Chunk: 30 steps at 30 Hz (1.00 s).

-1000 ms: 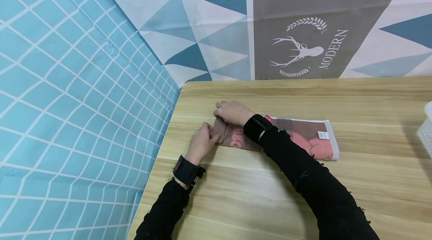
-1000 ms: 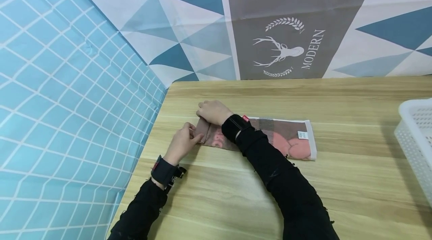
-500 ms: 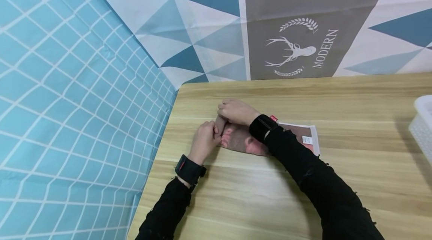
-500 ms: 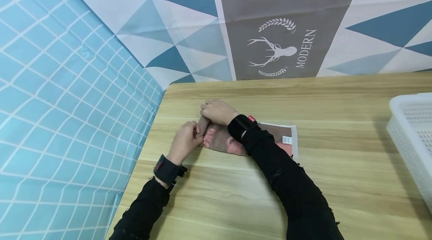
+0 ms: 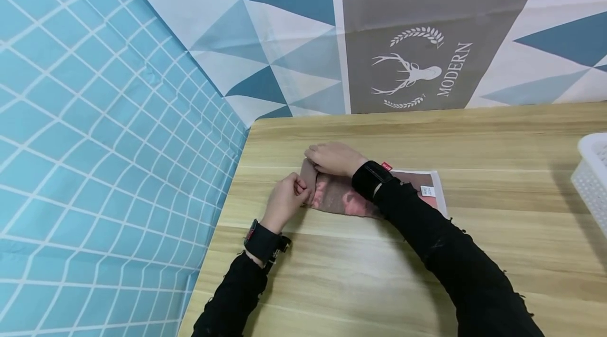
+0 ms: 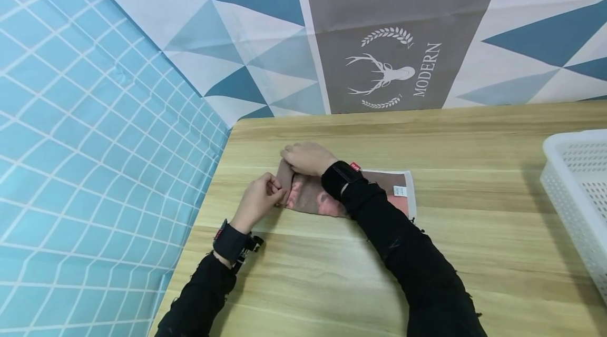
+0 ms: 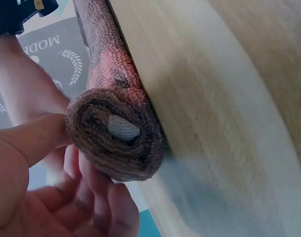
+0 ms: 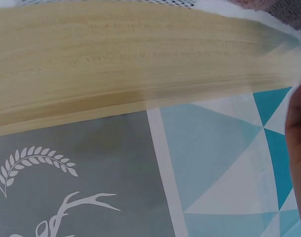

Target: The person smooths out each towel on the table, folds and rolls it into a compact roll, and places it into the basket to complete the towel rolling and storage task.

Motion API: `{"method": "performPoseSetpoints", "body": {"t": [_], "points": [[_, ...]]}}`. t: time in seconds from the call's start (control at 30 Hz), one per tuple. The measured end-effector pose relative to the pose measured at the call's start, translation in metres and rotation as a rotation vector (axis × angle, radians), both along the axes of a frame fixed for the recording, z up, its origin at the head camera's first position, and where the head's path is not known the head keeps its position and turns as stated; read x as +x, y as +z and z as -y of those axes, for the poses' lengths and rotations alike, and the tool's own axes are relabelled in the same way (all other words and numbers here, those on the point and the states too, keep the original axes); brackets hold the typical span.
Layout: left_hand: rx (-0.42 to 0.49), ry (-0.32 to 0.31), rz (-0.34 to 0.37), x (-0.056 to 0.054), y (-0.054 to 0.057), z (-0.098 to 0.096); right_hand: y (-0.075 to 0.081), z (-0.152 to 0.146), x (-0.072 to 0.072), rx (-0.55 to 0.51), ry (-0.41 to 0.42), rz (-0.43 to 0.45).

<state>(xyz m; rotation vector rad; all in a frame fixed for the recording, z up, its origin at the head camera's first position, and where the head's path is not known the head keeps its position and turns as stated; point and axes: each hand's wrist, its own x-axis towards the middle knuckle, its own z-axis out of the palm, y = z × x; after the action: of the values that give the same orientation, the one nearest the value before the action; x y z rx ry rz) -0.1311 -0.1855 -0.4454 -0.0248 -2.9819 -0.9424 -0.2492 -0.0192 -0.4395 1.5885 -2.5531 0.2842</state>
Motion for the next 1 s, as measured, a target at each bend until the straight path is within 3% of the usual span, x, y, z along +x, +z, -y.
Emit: {"method": "performPoseSetpoints", "body": {"t": [0.17, 0.37, 0.6, 0.8, 0.93, 1.0], "points": [[-0.071, 0.079, 0.043, 0.001, -0.001, 0.0, 0.0, 0.006, 0.002, 0.039, 0.039, -0.042], [-0.064, 0.066, 0.057, 0.0, -0.005, 0.0, 0.0, 0.01, 0.006, 0.038, 0.028, -0.029], [-0.089, 0.021, -0.042, -0.001, -0.008, -0.004, 0.004, 0.009, 0.009, 0.018, 0.063, -0.108], [-0.18, -0.056, -0.175, 0.002, -0.01, -0.009, 0.022, 0.009, 0.015, 0.086, 0.035, 0.031], [-0.275, -0.093, -0.233, 0.006, -0.01, -0.011, 0.025, 0.01, 0.02, 0.123, 0.038, -0.042], [-0.28, -0.108, -0.231, 0.009, -0.008, -0.012, 0.022, 0.009, 0.021, 0.118, 0.042, -0.089]]}}
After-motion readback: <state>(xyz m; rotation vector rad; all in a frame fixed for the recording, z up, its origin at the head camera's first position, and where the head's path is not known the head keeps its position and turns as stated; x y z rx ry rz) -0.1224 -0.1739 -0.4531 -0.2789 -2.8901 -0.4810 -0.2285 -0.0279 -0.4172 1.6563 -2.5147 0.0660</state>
